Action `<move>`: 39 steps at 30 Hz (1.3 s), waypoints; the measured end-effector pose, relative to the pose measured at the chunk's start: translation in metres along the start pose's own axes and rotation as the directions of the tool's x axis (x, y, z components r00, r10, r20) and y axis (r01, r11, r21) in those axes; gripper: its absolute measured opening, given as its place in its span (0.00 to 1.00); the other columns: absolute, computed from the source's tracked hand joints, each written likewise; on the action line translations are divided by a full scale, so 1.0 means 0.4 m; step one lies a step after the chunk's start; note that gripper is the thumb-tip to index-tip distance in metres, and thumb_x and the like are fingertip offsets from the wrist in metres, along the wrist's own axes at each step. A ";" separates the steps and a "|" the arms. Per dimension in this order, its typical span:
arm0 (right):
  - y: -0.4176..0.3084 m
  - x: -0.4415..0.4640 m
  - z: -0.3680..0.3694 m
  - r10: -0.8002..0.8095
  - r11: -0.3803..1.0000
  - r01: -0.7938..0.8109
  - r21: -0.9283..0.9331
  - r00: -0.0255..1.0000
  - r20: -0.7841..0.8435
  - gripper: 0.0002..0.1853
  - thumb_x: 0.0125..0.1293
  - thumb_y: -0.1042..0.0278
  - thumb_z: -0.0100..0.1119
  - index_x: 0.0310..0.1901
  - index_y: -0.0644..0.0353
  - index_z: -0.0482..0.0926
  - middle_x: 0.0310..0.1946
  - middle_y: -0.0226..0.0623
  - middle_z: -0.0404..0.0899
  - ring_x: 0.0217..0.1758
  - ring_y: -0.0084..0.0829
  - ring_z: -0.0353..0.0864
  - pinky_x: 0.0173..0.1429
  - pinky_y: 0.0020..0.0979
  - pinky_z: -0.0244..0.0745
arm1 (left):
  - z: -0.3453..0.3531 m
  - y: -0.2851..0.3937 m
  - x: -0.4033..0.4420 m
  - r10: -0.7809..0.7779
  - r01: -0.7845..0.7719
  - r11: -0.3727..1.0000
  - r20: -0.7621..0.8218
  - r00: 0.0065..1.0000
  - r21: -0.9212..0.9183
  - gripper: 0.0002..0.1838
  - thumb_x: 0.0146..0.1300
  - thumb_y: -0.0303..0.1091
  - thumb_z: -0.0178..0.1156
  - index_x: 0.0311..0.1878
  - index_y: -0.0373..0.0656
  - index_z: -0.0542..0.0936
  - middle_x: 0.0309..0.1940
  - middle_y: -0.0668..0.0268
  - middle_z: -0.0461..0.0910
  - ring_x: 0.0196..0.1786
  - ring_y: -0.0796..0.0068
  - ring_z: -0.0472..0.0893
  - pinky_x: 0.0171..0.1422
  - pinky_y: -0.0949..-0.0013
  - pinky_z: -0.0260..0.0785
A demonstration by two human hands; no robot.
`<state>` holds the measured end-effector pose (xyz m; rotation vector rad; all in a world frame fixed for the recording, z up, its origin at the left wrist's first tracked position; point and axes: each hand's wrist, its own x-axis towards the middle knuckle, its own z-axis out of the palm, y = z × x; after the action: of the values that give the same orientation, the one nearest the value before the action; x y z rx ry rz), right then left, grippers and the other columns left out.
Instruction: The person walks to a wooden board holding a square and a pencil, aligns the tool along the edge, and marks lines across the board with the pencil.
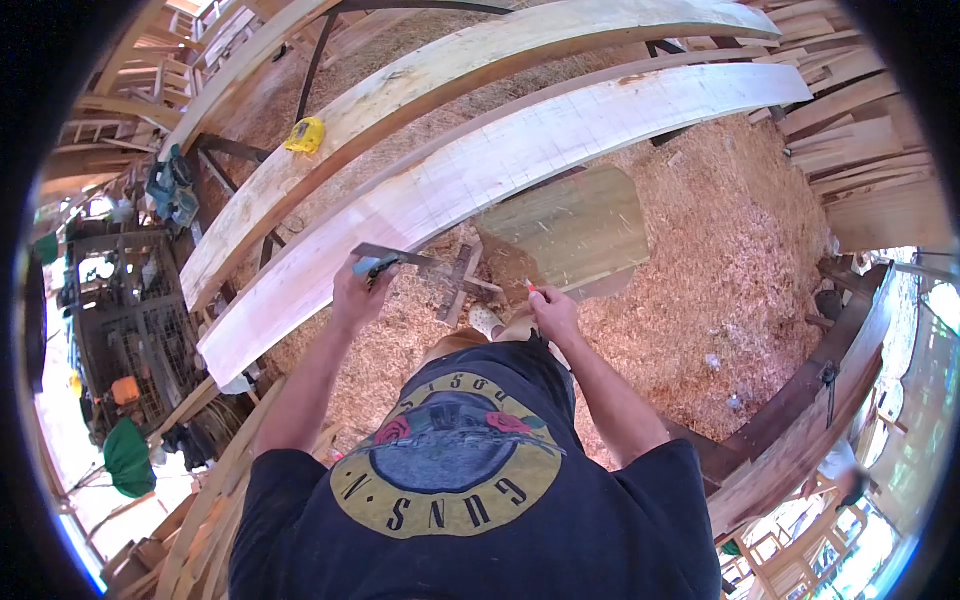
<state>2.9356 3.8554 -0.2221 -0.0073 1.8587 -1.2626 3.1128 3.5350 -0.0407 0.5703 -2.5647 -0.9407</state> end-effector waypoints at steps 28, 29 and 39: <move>-0.032 -0.048 0.021 -0.067 0.990 0.072 -0.121 0.997 0.048 0.14 0.74 0.63 0.62 0.52 0.65 0.85 0.29 0.28 0.83 0.27 0.18 0.77 0.32 0.25 0.74 | 0.037 -0.072 -0.028 0.234 -0.240 0.930 0.057 0.971 0.280 0.32 0.53 0.25 0.65 0.65 0.42 0.73 0.55 0.55 0.78 0.57 0.50 0.77 0.62 0.49 0.67; -0.027 -0.042 0.022 -0.073 0.987 0.079 -0.140 0.996 0.050 0.14 0.74 0.63 0.62 0.52 0.65 0.85 0.29 0.28 0.83 0.27 0.18 0.77 0.32 0.26 0.74 | 0.050 -0.096 -0.034 0.212 -0.224 0.928 0.072 0.974 0.297 0.32 0.53 0.24 0.65 0.65 0.42 0.73 0.56 0.56 0.78 0.58 0.50 0.77 0.63 0.49 0.67; -0.040 -0.046 0.022 -0.104 0.968 0.108 -0.225 0.994 0.026 0.16 0.73 0.59 0.62 0.51 0.64 0.87 0.28 0.33 0.86 0.27 0.21 0.82 0.35 0.30 0.80 | 0.134 -0.194 -0.049 0.253 -0.257 0.900 0.058 0.966 0.353 0.31 0.54 0.23 0.65 0.64 0.44 0.74 0.57 0.57 0.76 0.58 0.51 0.76 0.62 0.48 0.66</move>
<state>2.9458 3.8492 -0.1993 -0.2409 2.0028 -1.1119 3.1247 3.5187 -0.1348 0.3053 -2.7517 -0.3900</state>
